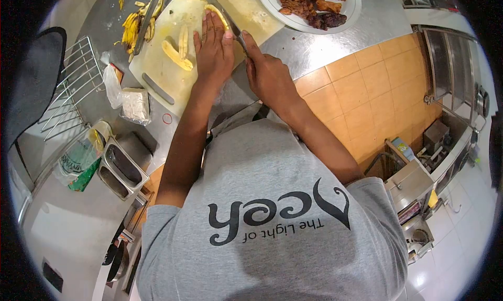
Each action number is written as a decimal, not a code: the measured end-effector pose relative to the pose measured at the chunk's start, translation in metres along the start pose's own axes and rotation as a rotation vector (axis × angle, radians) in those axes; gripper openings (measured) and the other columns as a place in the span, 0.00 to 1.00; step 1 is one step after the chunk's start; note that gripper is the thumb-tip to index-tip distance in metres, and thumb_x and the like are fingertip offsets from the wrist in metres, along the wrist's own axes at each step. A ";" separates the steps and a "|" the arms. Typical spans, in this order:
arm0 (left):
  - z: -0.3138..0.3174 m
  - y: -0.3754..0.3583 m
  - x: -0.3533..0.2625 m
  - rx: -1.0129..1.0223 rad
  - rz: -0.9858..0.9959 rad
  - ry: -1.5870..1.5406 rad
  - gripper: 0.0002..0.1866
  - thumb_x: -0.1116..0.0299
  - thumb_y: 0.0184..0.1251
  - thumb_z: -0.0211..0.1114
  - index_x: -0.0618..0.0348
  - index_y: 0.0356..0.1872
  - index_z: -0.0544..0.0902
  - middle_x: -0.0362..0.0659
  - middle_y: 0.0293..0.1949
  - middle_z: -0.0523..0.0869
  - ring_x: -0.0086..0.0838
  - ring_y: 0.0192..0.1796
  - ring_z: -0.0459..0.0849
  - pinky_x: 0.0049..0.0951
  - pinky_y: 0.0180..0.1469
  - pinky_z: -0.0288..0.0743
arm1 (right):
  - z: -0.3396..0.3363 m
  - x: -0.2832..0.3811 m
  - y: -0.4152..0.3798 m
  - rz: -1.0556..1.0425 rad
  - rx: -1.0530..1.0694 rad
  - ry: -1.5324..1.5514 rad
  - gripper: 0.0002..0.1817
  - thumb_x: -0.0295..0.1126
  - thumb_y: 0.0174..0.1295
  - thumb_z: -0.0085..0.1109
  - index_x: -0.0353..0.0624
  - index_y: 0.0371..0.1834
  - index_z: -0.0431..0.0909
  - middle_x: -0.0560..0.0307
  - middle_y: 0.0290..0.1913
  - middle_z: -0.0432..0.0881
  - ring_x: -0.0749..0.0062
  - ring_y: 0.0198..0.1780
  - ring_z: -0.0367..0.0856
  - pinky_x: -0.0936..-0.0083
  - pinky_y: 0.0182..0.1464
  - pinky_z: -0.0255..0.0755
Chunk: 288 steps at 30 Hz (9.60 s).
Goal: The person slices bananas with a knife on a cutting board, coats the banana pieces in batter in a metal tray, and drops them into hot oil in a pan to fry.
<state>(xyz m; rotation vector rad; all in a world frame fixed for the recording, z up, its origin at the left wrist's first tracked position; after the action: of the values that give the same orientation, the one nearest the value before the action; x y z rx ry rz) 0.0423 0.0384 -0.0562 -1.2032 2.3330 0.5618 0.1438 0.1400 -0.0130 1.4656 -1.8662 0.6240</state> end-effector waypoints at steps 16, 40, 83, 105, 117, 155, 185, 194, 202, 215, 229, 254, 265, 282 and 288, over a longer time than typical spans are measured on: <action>-0.023 -0.027 0.006 0.107 -0.260 -0.654 0.40 0.41 0.73 0.24 0.68 0.69 0.57 0.57 0.69 0.60 0.45 0.73 0.55 0.39 0.73 0.44 | 0.014 0.000 -0.005 0.062 0.007 0.071 0.30 0.27 0.64 0.49 0.49 0.70 0.54 0.35 0.28 0.79 0.37 0.28 0.78 0.49 0.34 0.73; -0.034 -0.020 0.002 -0.066 -0.004 -0.111 0.29 0.74 0.54 0.63 0.70 0.60 0.69 0.56 0.54 0.78 0.49 0.58 0.75 0.40 0.60 0.69 | 0.023 0.029 -0.013 0.135 0.223 -0.231 0.37 0.28 0.61 0.50 0.44 0.73 0.46 0.34 0.34 0.79 0.42 0.32 0.83 0.56 0.33 0.79; -0.101 -0.050 0.015 -0.172 -0.799 -0.254 0.20 0.56 0.71 0.54 0.65 0.45 0.82 0.45 0.21 0.84 0.23 0.21 0.81 0.25 0.26 0.73 | -0.063 -0.008 -0.005 -0.316 -0.018 0.112 0.28 0.24 0.56 0.56 0.52 0.64 0.72 0.52 0.26 0.72 0.63 0.25 0.73 0.69 0.29 0.71; -0.102 -0.021 -0.016 0.236 0.578 0.174 0.16 0.76 0.57 0.60 0.58 0.48 0.81 0.44 0.48 0.83 0.38 0.49 0.82 0.33 0.49 0.79 | -0.035 0.023 -0.084 -0.210 0.029 -0.382 0.35 0.23 0.51 0.59 0.74 0.63 0.70 0.55 0.36 0.75 0.61 0.30 0.81 0.69 0.28 0.76; -0.119 -0.021 -0.003 0.268 0.479 -0.100 0.13 0.75 0.60 0.62 0.62 0.46 0.82 0.46 0.43 0.86 0.38 0.42 0.85 0.29 0.46 0.77 | -0.018 0.019 -0.080 -0.080 -0.120 -0.465 0.30 0.22 0.54 0.52 0.66 0.61 0.73 0.48 0.41 0.74 0.56 0.33 0.82 0.65 0.32 0.78; -0.061 0.006 0.033 0.048 -0.431 0.210 0.50 0.61 0.45 0.73 0.64 0.69 0.54 0.60 0.57 0.67 0.55 0.59 0.68 0.47 0.59 0.69 | 0.000 -0.011 0.029 -0.130 -0.195 -0.373 0.32 0.20 0.49 0.56 0.50 0.63 0.70 0.43 0.53 0.70 0.44 0.50 0.70 0.57 0.49 0.72; -0.068 0.002 0.036 0.275 -0.921 -0.629 0.28 0.67 0.62 0.64 0.55 0.63 0.67 0.42 0.49 0.80 0.29 0.44 0.82 0.30 0.46 0.78 | -0.057 -0.022 -0.002 -0.387 -0.142 0.216 0.26 0.25 0.53 0.59 0.43 0.58 0.73 0.43 0.53 0.70 0.48 0.54 0.68 0.56 0.56 0.62; -0.055 -0.012 0.061 0.195 -0.843 -0.612 0.26 0.67 0.61 0.67 0.62 0.59 0.70 0.41 0.45 0.81 0.24 0.41 0.82 0.26 0.40 0.79 | 0.004 0.006 0.089 -0.242 0.156 -0.162 0.14 0.25 0.52 0.55 0.36 0.43 0.78 0.40 0.42 0.79 0.47 0.45 0.80 0.58 0.48 0.76; -0.083 -0.058 0.057 0.101 -0.860 -1.067 0.24 0.71 0.63 0.64 0.62 0.60 0.69 0.38 0.43 0.82 0.21 0.38 0.83 0.24 0.39 0.80 | 0.041 0.027 0.101 -0.321 0.299 -0.358 0.13 0.30 0.53 0.56 0.37 0.41 0.78 0.45 0.44 0.78 0.50 0.48 0.77 0.63 0.50 0.76; -0.068 -0.072 0.065 -0.014 -0.358 -2.280 0.22 0.63 0.74 0.49 0.68 0.61 0.67 0.53 0.58 0.75 0.41 0.51 0.79 0.39 0.53 0.78 | 0.059 0.043 0.096 -0.318 0.347 -0.189 0.14 0.28 0.54 0.57 0.40 0.45 0.76 0.42 0.43 0.82 0.50 0.44 0.82 0.60 0.45 0.77; -0.036 -0.060 -0.068 0.469 -0.513 -1.895 0.21 0.58 0.75 0.47 0.51 0.64 0.67 0.45 0.62 0.73 0.33 0.56 0.78 0.47 0.58 0.72 | -0.074 -0.065 -0.075 0.368 0.148 1.128 0.20 0.37 0.52 0.73 0.45 0.46 0.77 0.64 0.38 0.80 0.79 0.39 0.79 0.80 0.41 0.75; 0.334 -0.429 -0.637 2.004 -0.535 -1.007 0.21 0.57 0.75 0.46 0.54 0.63 0.66 0.46 0.58 0.76 0.32 0.49 0.81 0.45 0.51 0.79 | -0.194 -0.281 -0.833 0.465 -1.546 1.642 0.16 0.33 0.66 0.55 0.36 0.53 0.74 0.56 0.44 0.81 0.70 0.47 0.80 0.76 0.50 0.75; 0.402 -0.487 -0.801 2.038 -0.444 -0.834 0.21 0.60 0.76 0.46 0.58 0.64 0.64 0.48 0.59 0.75 0.33 0.47 0.83 0.42 0.50 0.80 | -0.401 -0.263 -1.049 1.075 -1.631 0.069 0.30 0.19 0.50 0.60 0.46 0.61 0.73 0.52 0.43 0.82 0.68 0.43 0.81 0.75 0.48 0.72; 0.548 -0.500 -1.070 2.457 0.210 -0.240 0.24 0.56 0.75 0.47 0.58 0.65 0.64 0.48 0.58 0.77 0.30 0.44 0.82 0.35 0.46 0.81 | -0.505 -0.346 -1.043 1.482 -1.849 -0.259 0.17 0.36 0.50 0.70 0.41 0.43 0.82 0.46 0.51 0.80 0.56 0.51 0.80 0.67 0.55 0.72; 0.574 -0.559 -1.096 2.387 0.654 -0.065 0.17 0.71 0.68 0.60 0.60 0.56 0.70 0.43 0.43 0.80 0.27 0.37 0.82 0.26 0.38 0.80 | -0.350 -0.240 -1.066 2.138 -1.774 -0.600 0.09 0.33 0.49 0.72 0.39 0.27 0.84 0.49 0.44 0.83 0.58 0.48 0.81 0.67 0.50 0.73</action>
<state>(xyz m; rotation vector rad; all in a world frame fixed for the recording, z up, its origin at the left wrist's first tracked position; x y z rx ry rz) 1.1907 0.7596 0.0096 0.6952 1.4039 -1.5810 1.2830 0.2775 -0.0016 -1.8264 -2.2366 -0.8208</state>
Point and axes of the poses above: each hand's wrist, its own y-axis towards the middle knuckle, its own z-axis out of the palm, x = y × z, the point moved 3 cm from there along y, towards the middle knuckle
